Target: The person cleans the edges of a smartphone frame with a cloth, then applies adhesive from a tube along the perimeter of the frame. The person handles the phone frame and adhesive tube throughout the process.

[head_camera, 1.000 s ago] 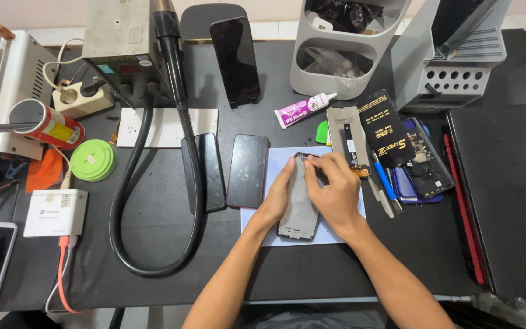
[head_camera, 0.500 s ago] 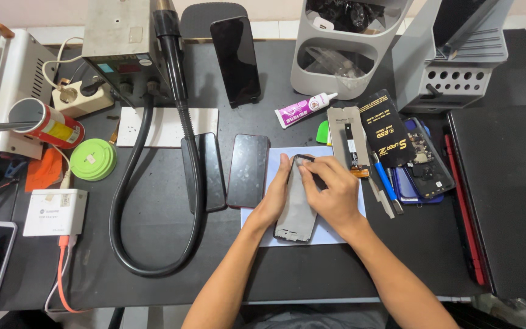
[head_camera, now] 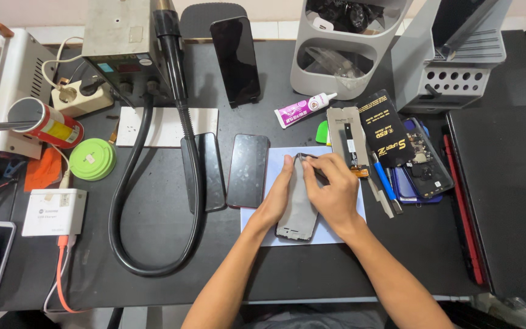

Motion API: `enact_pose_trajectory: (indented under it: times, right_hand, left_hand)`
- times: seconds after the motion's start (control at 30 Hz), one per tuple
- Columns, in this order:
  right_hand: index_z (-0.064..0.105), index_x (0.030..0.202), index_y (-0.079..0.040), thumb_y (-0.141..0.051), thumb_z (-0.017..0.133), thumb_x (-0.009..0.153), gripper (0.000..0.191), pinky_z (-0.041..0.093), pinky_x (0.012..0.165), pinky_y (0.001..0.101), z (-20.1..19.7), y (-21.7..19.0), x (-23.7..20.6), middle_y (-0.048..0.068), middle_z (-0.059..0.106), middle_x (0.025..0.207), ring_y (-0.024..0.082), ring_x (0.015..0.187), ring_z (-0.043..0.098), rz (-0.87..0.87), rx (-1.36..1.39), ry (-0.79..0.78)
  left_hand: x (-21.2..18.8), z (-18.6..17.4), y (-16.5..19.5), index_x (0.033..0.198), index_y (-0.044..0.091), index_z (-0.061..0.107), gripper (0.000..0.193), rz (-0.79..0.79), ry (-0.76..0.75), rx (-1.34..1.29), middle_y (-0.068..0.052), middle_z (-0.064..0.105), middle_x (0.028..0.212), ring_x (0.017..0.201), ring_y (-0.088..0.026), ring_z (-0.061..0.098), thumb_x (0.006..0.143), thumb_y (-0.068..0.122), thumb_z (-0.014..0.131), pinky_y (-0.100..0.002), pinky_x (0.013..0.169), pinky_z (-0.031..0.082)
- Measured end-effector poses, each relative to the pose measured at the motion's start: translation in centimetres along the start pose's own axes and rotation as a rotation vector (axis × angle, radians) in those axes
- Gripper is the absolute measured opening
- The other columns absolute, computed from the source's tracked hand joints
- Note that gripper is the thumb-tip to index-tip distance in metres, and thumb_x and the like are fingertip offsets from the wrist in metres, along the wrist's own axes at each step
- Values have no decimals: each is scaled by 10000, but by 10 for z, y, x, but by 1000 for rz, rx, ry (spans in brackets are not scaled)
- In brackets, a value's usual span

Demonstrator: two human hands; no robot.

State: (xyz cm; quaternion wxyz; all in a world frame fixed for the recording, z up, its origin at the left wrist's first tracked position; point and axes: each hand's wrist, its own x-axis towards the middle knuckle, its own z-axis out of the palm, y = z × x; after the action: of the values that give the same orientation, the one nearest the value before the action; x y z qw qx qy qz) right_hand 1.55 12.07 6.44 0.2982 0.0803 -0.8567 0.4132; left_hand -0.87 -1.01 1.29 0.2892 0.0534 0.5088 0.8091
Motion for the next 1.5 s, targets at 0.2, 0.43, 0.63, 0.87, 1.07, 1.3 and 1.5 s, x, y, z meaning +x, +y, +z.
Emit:
enact_pose_trajectory:
  times: [0.2,0.43,0.63,0.87,1.07,1.3,1.5]
  right_hand:
    - [720,961,0,-24,769,888,92,559,680,318,-1,-4,0,111,702,923,243,775,724,10,-42,14]
    - [715,970,1,-23,766,894,95,563,686,314,-2,-4,-2,112,698,932,242,789,730,37,-41,14]
    - [708,995,8,-24,762,905,110,560,660,299,-5,0,1,101,684,945,197,757,711,77,62,-12]
    - [699,1111,3,-92,828,861,296,584,773,286,-25,11,13,97,628,1036,157,912,693,14,104,-57]
    - [775,998,-24,-114,864,814,224,416,567,262,-29,23,19,35,648,892,111,662,551,201,134,-283]
    - [714,956,12,-53,745,893,96,424,576,235,-33,27,17,28,629,924,71,662,542,143,204,-309]
    - [678,993,23,-58,677,948,92,432,611,238,-29,32,13,31,615,954,74,689,543,201,255,-325]
  left_hand:
    - [0,0,-1,1483,-44,450,794,14,-3,20,-164,529,1445,1335,-212,515,1061,590,224,-325,1132,404]
    - [-1,1,1,1433,32,508,743,-21,-5,-80,-128,599,1286,1159,-199,585,1060,609,224,-337,1021,473]
    - [2,2,3,1425,14,504,767,56,-59,-107,-117,636,1228,1070,-177,640,1075,634,217,-309,955,534]
    - [-7,2,18,1356,-19,496,833,-199,-194,-221,-215,698,973,752,-300,735,1040,696,208,-397,694,630]
    - [-9,5,28,1330,-14,529,845,-262,-235,-133,-214,716,910,744,-288,735,1020,702,203,-385,703,630]
    - [-12,5,28,1238,-26,610,867,-268,-265,-21,-184,719,912,752,-273,732,1024,715,215,-371,724,621]
    - [-10,5,29,1357,20,513,820,-273,-299,-103,-205,707,915,751,-288,732,1012,700,210,-387,718,623]
